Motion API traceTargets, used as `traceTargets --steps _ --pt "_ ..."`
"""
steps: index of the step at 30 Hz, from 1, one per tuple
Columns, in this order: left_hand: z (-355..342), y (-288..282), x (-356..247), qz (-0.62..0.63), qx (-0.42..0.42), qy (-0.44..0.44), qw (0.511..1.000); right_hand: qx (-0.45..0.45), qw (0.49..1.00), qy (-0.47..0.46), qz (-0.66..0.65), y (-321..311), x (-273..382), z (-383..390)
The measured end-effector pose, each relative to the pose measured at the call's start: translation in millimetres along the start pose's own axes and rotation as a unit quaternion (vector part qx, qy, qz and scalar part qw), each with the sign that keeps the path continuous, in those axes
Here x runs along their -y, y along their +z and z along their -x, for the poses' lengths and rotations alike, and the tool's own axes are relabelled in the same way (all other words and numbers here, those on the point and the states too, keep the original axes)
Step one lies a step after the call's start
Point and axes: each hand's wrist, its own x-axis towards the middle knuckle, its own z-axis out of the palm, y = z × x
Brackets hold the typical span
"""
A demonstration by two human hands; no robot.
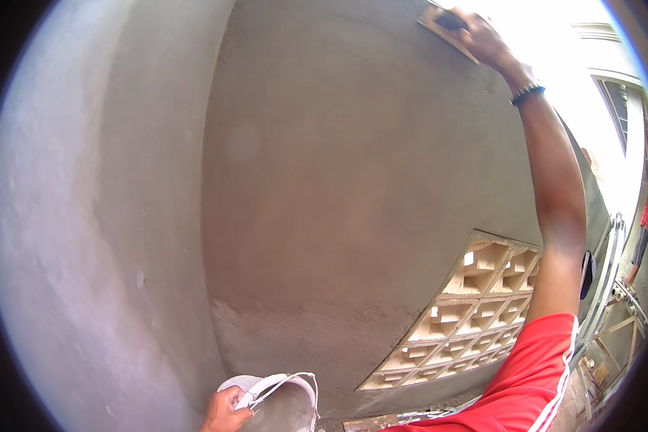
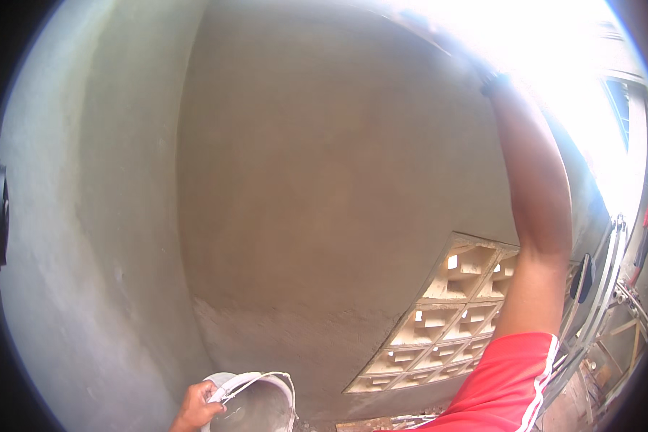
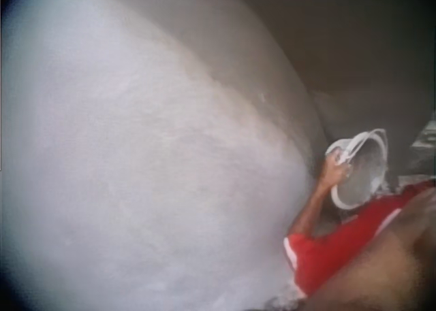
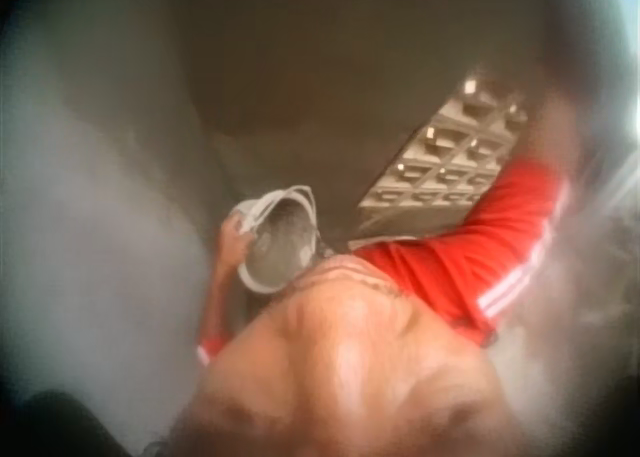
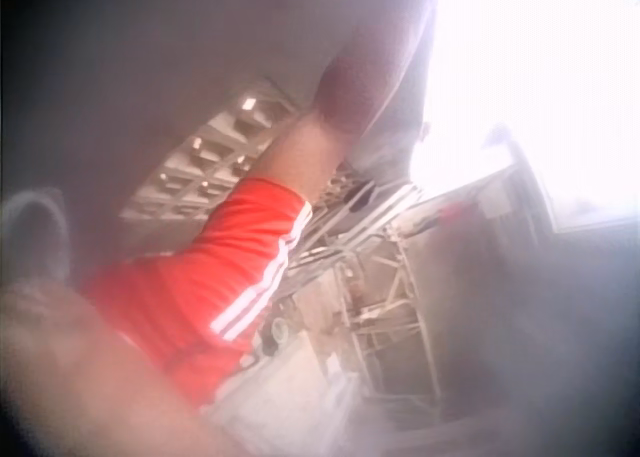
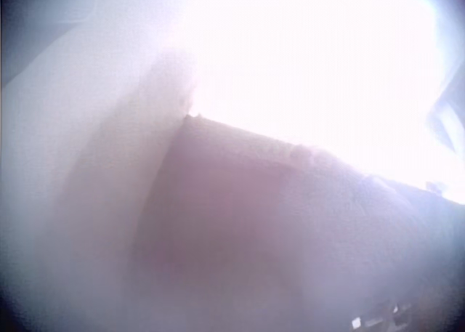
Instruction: The person repeatedly scoops plaster from a bucket with a trowel and applies it to a wall, smoothing the surface. The person also uses a brush to apply a liquid to the wall and continues to smooth the plaster with the trowel.
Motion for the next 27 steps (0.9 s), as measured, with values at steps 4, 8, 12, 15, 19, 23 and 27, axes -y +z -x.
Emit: traceTargets --steps 4,8,12,15,19,23,27 --pt "4 8 -12 0.075 -0.002 -0.009 0.997 0.026 0.997 0.074 0.003 -13 10 90" --pt "-10 15 -21 0.136 0.038 -0.005 0.99 -0.044 0.958 0.254 0.122 -15 -82 185" --pt "-5 17 -25 0.005 0.021 0.027 0.999 -0.108 0.941 0.296 -0.123 -21 -78 183" --pt "1 22 -63 0.079 0.05 -0.023 0.995 -0.106 0.961 0.238 -0.087 -13 -101 138" --pt "-6 35 -57 0.087 0.053 -0.04 0.994 -0.071 0.98 0.174 -0.07 -8 -65 116" --pt "3 47 -55 0.134 0.025 -0.081 0.987 -0.014 0.993 0.066 -0.093 24 23 123" --pt "1 50 -63 0.151 0.027 -0.07 0.986 0.079 0.991 0.001 -0.108 15 71 165"
